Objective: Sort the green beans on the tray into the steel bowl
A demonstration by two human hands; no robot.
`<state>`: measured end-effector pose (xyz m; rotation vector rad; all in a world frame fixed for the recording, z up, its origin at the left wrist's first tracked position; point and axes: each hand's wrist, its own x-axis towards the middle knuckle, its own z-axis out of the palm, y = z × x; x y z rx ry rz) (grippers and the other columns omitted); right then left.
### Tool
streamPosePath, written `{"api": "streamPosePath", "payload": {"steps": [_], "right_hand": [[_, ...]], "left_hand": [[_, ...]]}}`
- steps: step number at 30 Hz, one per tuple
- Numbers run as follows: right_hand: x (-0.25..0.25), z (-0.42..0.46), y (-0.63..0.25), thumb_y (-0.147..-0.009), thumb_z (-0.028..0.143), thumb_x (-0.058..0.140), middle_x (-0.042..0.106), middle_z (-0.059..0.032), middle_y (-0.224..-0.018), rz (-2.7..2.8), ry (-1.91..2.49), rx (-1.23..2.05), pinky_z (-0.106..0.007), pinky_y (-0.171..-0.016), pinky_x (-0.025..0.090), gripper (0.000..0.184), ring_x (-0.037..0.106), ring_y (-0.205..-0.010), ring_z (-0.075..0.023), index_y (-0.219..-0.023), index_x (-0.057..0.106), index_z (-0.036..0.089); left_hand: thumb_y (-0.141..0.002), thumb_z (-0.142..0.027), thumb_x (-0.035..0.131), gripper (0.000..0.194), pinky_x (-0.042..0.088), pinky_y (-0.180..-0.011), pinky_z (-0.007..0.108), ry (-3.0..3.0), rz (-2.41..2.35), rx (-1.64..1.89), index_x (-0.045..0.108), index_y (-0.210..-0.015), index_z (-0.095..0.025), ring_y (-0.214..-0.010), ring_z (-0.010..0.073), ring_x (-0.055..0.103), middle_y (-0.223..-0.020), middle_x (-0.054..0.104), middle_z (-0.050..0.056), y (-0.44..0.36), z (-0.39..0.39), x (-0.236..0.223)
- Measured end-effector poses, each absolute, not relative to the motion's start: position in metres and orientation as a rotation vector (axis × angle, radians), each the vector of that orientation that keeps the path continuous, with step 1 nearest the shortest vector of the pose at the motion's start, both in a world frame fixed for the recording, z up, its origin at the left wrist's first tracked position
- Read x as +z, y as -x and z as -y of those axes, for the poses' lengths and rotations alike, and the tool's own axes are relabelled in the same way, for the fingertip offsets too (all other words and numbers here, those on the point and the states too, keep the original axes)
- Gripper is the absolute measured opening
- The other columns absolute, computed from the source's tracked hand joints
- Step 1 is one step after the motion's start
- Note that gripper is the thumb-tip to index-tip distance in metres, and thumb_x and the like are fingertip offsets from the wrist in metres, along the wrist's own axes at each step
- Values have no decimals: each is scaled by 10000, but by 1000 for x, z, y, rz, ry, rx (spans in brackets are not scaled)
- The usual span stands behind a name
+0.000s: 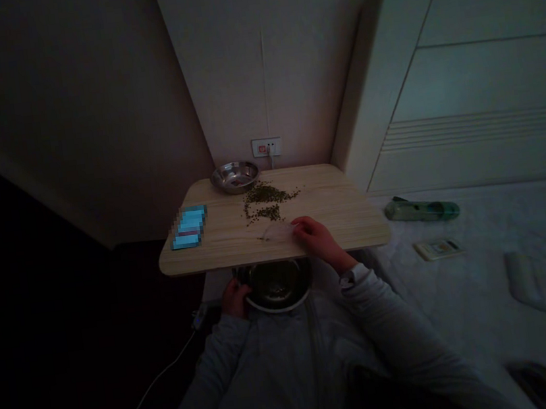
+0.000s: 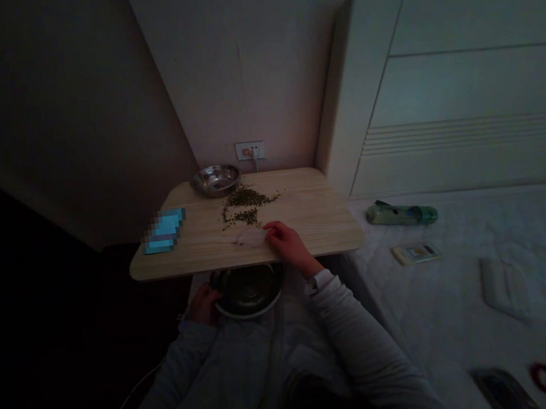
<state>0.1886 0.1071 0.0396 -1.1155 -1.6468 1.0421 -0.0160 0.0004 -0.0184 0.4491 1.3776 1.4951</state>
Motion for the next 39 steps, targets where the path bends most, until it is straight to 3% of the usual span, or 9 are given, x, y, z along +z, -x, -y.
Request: {"api": "streamPosePath", "payload": {"steps": [12,39], "right_hand": [[41,-108,-187,-730,291,472,576,4,-677,1652,1227,816,-266,-637,407,233,508,-646,-147,-897,597,186],[38,-107,-187,-742,288,498,598,0,-726,1726,1164,934,-267,-656,405,266,526,-664,-142,-959,595,168]], "left_hand": [[-384,-148,607,145,363,-511,240,-467,-1386,1474,557,-516,-180,-517,118,486,-501,563,-42,17,-1,-19],[-344,-160,606,157,369,-502,239,-408,-1397,1493,538,-483,-182,-491,111,477,-465,553,-47,12,-2,-10]]}}
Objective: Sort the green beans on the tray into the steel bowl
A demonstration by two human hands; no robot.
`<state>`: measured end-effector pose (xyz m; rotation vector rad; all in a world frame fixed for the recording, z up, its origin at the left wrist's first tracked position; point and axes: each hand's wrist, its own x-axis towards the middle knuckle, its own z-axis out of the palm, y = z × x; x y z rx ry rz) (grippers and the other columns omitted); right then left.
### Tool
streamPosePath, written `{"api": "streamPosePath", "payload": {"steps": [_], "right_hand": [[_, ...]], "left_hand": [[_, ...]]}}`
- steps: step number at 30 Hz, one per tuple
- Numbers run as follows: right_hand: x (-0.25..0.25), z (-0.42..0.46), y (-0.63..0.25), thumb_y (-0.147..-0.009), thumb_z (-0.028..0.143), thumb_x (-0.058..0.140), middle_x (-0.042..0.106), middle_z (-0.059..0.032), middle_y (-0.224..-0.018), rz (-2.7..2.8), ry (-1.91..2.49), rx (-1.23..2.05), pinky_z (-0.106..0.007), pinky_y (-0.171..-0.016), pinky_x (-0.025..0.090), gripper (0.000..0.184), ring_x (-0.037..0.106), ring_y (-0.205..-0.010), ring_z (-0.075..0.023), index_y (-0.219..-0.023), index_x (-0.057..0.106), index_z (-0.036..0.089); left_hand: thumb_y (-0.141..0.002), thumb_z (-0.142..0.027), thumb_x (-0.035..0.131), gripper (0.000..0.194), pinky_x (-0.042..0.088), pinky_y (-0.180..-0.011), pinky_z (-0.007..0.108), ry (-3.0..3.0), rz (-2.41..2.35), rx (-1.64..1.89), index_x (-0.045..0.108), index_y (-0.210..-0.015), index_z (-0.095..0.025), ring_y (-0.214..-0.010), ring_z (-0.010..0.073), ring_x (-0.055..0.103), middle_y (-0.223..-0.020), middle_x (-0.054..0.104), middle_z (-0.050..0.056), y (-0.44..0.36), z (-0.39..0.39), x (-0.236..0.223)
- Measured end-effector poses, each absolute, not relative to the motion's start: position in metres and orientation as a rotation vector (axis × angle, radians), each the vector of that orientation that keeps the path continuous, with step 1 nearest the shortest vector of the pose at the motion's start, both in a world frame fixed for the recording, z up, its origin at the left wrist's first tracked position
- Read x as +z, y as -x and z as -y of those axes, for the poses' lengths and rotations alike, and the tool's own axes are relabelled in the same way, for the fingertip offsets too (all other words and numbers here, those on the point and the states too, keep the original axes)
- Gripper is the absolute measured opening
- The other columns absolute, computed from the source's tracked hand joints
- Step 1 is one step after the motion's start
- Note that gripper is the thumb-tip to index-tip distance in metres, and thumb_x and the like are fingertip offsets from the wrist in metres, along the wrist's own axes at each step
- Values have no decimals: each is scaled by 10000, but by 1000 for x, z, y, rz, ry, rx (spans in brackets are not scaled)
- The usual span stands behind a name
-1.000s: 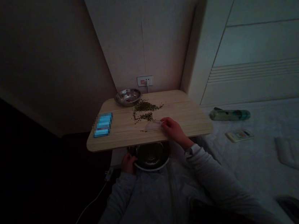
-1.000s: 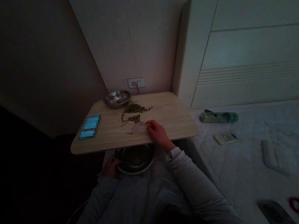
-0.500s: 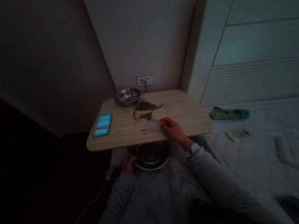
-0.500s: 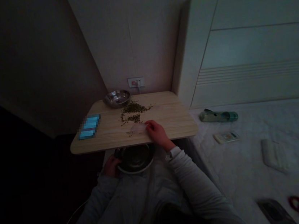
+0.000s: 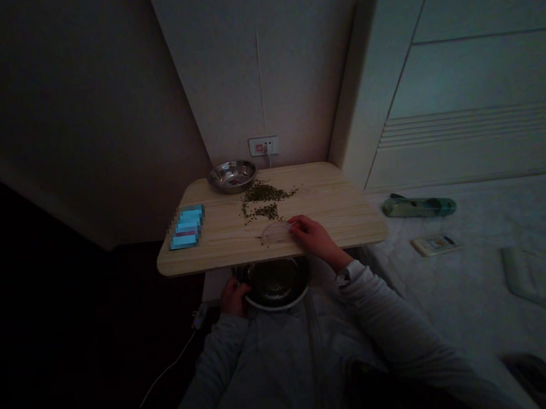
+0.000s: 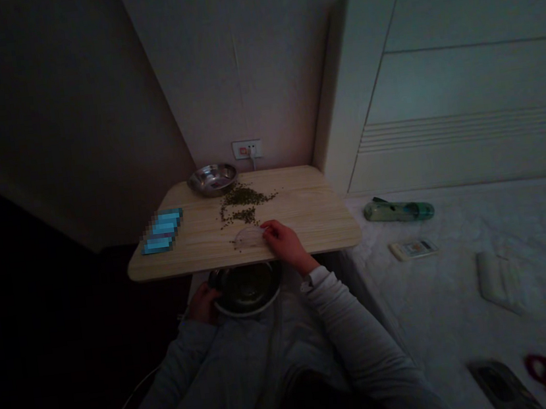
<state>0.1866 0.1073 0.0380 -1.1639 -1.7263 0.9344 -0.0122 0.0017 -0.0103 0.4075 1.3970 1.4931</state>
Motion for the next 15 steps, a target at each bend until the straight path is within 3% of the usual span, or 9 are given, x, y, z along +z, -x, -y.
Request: {"api": "streamPosePath", "payload": {"steps": [15], "right_hand": [[35,-109,-187,-725,327,523,592,9,-715,1693,1100,997,-261,-655,400,272,522,-661,-133,-939,595,176]], "left_hand": [[-359,-149,612,171,379,-501,237,-413,-1401,1445,520,-499,-183,-502,116,491,-480,545,-47,16,-1,-15]]}}
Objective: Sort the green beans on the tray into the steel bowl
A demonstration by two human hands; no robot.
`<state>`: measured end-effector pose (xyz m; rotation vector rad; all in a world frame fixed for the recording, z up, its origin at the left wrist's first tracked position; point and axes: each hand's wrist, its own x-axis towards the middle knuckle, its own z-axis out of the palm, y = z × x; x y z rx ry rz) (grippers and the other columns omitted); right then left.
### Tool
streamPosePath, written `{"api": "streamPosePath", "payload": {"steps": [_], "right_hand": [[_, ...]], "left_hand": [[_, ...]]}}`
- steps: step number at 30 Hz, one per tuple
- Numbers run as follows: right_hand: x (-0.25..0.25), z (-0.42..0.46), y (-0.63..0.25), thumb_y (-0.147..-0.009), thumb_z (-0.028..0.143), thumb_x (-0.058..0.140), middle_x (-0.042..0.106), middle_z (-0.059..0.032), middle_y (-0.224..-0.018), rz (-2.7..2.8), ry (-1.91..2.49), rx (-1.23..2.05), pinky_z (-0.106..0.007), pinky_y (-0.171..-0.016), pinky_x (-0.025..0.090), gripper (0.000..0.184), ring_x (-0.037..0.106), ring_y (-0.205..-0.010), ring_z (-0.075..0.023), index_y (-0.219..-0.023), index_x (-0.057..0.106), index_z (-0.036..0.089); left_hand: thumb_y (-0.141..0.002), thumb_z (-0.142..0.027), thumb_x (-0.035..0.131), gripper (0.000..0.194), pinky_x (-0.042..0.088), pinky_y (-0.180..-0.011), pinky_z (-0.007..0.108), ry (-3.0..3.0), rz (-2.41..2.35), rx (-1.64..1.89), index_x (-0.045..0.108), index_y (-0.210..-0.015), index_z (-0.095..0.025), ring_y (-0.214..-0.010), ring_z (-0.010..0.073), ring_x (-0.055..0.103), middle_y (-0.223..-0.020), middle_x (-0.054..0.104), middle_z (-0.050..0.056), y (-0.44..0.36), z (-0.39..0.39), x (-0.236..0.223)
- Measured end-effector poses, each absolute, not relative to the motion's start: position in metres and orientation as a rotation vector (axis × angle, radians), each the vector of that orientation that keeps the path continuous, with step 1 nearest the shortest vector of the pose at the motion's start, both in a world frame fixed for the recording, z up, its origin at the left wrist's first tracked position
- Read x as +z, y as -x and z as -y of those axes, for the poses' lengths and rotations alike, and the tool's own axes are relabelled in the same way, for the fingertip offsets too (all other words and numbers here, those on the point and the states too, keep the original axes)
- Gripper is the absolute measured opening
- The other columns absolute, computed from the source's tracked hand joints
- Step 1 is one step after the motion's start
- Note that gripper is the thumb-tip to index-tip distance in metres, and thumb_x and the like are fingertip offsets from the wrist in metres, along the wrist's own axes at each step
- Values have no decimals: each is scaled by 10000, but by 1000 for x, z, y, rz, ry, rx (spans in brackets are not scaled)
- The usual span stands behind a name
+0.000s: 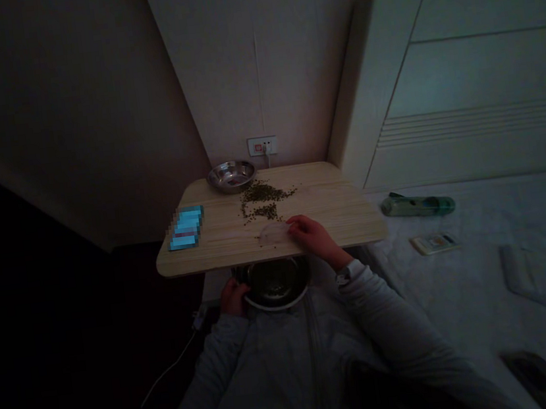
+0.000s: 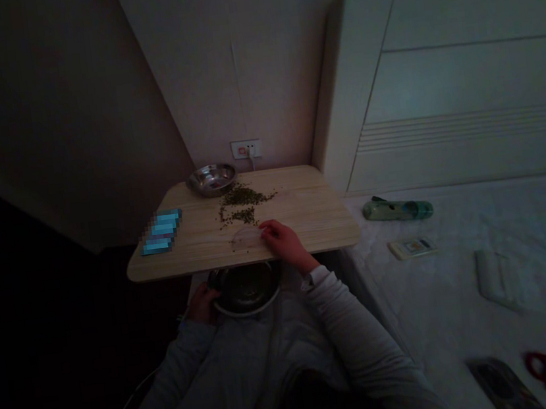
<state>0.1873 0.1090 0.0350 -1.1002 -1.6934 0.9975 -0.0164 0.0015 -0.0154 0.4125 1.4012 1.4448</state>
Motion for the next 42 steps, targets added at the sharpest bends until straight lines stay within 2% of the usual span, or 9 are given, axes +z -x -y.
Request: {"api": "streamPosePath", "payload": {"steps": [9,14,20,29,42], "right_hand": [[35,-109,-190,-702,309,512,551,19,-656,1660,1119,992,-257,-618,379,264,490,-624,-131,-903,608,167],[37,-108,-189,-709,293,505,572,12,-669,1664,1149,949,-261,-618,380,248,503,-629,-137,-897,611,171],[38,-108,-188,-728,309,510,588,1,-691,1674,1124,955,-262,-625,395,261,516,-638,-139,-920,606,161],[35,-108,-187,-734,296,531,610,-9,-743,1732,1122,1013,-264,-655,417,283,535,-664,-135,-968,612,159],[39,-106,-189,-730,313,559,613,9,-684,1836,1068,1073,-232,-598,385,295,509,-613,-114,-965,652,162]], "left_hand": [[-364,-168,601,169,377,-493,235,-389,-1388,1503,525,-514,-190,-504,120,500,-491,555,-47,17,-5,-31],[-372,-164,621,179,387,-509,241,-434,-1371,1463,558,-538,-187,-537,130,518,-532,581,-34,17,-2,-22],[-351,-151,610,140,354,-485,230,-440,-1406,1472,550,-473,-181,-495,112,473,-464,549,-37,15,-1,-10],[-365,-166,618,149,372,-502,233,-422,-1399,1495,535,-486,-195,-519,119,489,-487,559,-49,15,-2,-19],[-362,-160,620,172,358,-505,239,-422,-1394,1479,516,-496,-188,-521,116,484,-498,528,-45,15,-1,-15]]}}
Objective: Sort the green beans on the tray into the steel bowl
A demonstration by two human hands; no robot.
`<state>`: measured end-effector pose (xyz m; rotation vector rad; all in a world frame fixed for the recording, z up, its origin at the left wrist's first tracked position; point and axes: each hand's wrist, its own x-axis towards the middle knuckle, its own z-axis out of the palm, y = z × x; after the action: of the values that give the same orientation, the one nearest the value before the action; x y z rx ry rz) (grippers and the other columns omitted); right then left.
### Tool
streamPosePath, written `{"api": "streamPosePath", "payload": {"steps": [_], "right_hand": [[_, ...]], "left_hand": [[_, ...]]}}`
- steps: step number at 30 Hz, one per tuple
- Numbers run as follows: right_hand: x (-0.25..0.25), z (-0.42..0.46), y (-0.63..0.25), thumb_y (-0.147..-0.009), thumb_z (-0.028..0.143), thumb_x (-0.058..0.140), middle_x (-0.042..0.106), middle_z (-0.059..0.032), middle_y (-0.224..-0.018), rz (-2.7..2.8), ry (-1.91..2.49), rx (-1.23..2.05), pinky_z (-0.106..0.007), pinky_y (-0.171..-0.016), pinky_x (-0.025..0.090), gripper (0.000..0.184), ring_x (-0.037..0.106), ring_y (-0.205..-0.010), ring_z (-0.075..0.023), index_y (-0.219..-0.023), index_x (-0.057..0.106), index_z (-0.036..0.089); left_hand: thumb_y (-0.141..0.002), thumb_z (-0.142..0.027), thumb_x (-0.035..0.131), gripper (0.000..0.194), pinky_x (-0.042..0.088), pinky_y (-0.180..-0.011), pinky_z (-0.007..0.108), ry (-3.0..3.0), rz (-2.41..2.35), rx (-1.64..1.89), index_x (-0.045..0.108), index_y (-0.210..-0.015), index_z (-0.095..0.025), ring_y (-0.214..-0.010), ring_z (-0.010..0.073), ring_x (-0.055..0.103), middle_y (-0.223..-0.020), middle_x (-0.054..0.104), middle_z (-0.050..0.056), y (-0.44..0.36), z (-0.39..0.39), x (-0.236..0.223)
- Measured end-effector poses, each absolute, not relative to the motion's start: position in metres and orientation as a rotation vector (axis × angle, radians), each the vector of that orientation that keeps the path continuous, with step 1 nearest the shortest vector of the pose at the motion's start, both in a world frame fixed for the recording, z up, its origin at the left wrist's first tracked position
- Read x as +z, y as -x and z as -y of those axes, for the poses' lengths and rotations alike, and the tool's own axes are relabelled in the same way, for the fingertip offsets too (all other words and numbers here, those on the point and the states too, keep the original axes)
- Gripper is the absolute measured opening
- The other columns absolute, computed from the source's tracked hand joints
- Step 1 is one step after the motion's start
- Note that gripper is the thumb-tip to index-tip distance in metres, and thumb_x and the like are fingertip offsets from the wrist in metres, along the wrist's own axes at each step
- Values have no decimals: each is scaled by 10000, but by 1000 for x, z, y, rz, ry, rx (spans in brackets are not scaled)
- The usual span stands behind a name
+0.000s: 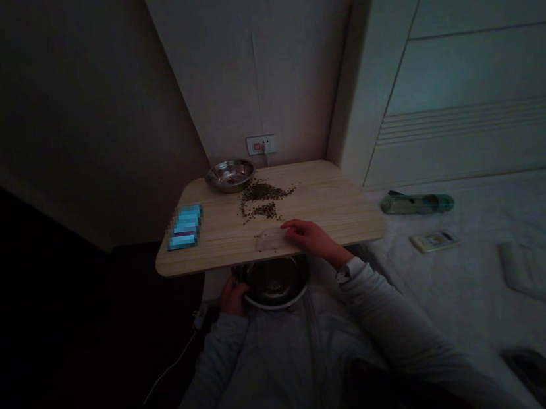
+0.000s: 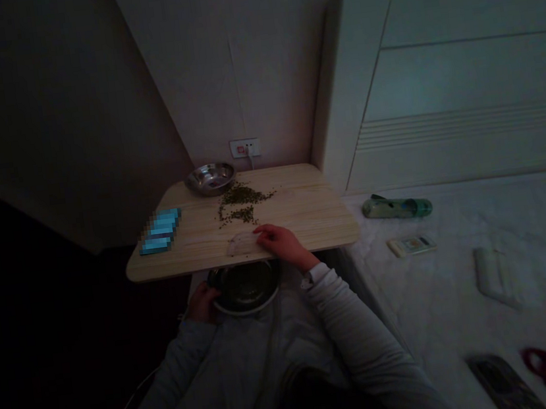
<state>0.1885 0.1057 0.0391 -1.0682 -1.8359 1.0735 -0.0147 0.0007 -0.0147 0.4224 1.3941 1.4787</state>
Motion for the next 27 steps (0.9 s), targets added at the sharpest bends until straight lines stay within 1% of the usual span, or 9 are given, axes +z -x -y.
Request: {"api": "streamPosePath", "payload": {"steps": [5,8,15,18,22,27], "right_hand": [[39,-106,-189,-724,336,573,605,4,-676,1873,1066,1103,-234,-598,377,335,502,-611,-115,-979,667,142],[38,-106,-189,-716,345,574,596,3,-675,1870,1053,1148,-235,-594,370,352,495,-612,-116,-982,667,134],[39,-105,-190,-704,328,549,575,6,-658,1833,1034,1207,-247,-598,376,324,486,-607,-123,-935,669,136],[40,-109,-190,-705,311,530,572,6,-672,1731,1082,1119,-252,-613,387,313,491,-616,-126,-937,655,143],[39,-116,-187,-719,292,494,573,5,-672,1574,1216,945,-268,-647,408,291,510,-642,-142,-941,631,163],[39,-116,-183,-728,293,484,596,0,-679,1580,1245,823,-277,-662,417,256,523,-652,-151,-910,629,186]], "left_hand": [[-377,-159,620,176,367,-512,240,-446,-1380,1457,544,-533,-190,-530,123,495,-517,552,-43,14,-1,-14],[-379,-164,620,157,373,-506,236,-449,-1382,1489,520,-498,-189,-499,109,474,-478,526,-51,13,0,-14],[-367,-161,614,154,371,-484,236,-426,-1370,1498,518,-482,-195,-489,113,479,-469,534,-50,13,-2,-17],[-355,-156,612,168,365,-482,235,-420,-1402,1506,504,-478,-195,-489,112,474,-461,517,-51,14,-4,-21],[-349,-161,605,179,371,-496,241,-385,-1412,1494,522,-504,-192,-504,121,489,-476,531,-46,15,-4,-22],[-356,-162,625,176,378,-513,240,-417,-1398,1467,559,-517,-189,-525,124,503,-499,566,-45,14,0,-11]]}}
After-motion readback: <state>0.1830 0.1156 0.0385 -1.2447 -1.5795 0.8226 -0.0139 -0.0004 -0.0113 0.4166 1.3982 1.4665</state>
